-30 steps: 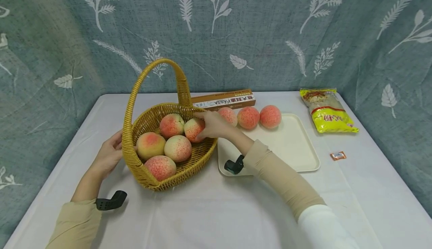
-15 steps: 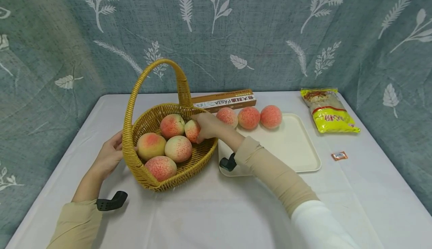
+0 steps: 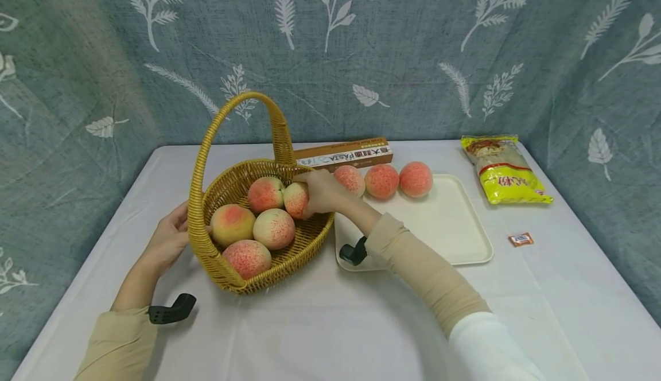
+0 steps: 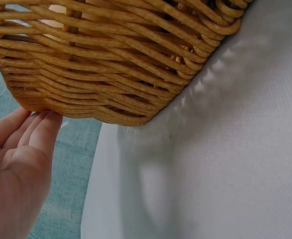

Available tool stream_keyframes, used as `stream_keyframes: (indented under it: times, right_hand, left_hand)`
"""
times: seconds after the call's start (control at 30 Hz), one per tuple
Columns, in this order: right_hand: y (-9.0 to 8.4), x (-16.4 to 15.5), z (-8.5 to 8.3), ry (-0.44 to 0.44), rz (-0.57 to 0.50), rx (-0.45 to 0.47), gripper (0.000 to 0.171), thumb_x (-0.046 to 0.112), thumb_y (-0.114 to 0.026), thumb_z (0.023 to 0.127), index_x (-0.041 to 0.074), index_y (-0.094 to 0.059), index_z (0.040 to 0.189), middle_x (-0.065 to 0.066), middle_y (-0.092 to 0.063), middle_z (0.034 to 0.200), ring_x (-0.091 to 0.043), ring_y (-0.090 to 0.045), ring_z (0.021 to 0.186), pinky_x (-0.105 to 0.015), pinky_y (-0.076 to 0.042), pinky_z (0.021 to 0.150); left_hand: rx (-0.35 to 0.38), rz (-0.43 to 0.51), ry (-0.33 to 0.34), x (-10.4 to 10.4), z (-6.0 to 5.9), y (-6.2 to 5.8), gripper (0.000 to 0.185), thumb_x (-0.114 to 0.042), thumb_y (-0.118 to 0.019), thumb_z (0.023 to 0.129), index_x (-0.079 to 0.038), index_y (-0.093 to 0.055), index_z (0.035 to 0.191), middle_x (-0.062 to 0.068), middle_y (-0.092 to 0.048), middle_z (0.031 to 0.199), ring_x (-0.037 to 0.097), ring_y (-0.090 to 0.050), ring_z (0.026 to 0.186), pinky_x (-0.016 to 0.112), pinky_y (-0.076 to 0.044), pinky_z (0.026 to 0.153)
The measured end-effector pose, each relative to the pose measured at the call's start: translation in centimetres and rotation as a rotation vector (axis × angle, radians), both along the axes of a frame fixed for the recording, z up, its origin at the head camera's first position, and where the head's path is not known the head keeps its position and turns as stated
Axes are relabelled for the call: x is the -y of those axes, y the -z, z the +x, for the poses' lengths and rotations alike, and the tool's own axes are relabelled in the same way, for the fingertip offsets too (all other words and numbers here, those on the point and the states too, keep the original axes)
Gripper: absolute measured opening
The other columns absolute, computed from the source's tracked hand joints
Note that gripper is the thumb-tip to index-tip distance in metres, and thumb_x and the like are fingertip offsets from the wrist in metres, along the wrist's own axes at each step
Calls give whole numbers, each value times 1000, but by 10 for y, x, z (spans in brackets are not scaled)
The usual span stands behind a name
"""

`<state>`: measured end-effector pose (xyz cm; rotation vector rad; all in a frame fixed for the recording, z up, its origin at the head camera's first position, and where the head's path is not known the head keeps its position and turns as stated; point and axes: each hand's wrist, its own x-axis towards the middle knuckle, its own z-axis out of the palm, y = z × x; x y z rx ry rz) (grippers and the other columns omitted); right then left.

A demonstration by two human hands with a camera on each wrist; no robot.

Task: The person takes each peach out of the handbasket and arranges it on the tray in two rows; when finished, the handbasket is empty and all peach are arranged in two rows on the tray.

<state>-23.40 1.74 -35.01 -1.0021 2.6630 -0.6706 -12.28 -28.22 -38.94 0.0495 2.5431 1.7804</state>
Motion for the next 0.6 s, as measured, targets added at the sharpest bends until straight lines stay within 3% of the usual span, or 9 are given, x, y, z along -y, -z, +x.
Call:
stream_keyframes:
  times: [0.17,0.3,0.4,0.6]
  right_hand:
    - [-1,-9,2,23,-95,-8,80,17,-89,69,4,-53,139,-14,-61,128,-28,-58,114,-36,-49,92]
    - [-1,-21,7,22,-198,20,79,14,-88,69,3,-53,138,-15,-60,129,-28,-58,113,-34,-49,91]
    - [-2,-31,11,31,-250,32,79,13,-88,68,3,-53,139,-15,-60,130,-28,-59,112,-33,-50,90]
    - [-12,-44,19,78,-284,-28,81,19,-91,65,9,-56,138,-11,-63,127,-25,-59,112,-35,-50,89]
  left_hand:
    - [-24,16,1,-1,0,2,81,-6,-66,91,4,-15,153,29,-30,147,-8,-45,110,8,-42,85]
    - [-28,18,4,-1,0,3,81,-6,-66,91,4,-15,153,25,-33,146,-10,-45,107,8,-42,85]
    - [-18,11,5,-1,-1,2,81,-7,-65,92,3,-15,153,28,-30,148,-7,-45,111,8,-42,85]
    - [-2,-31,-13,0,0,0,80,-10,-64,93,0,-14,155,30,-24,152,16,-40,132,8,-40,87]
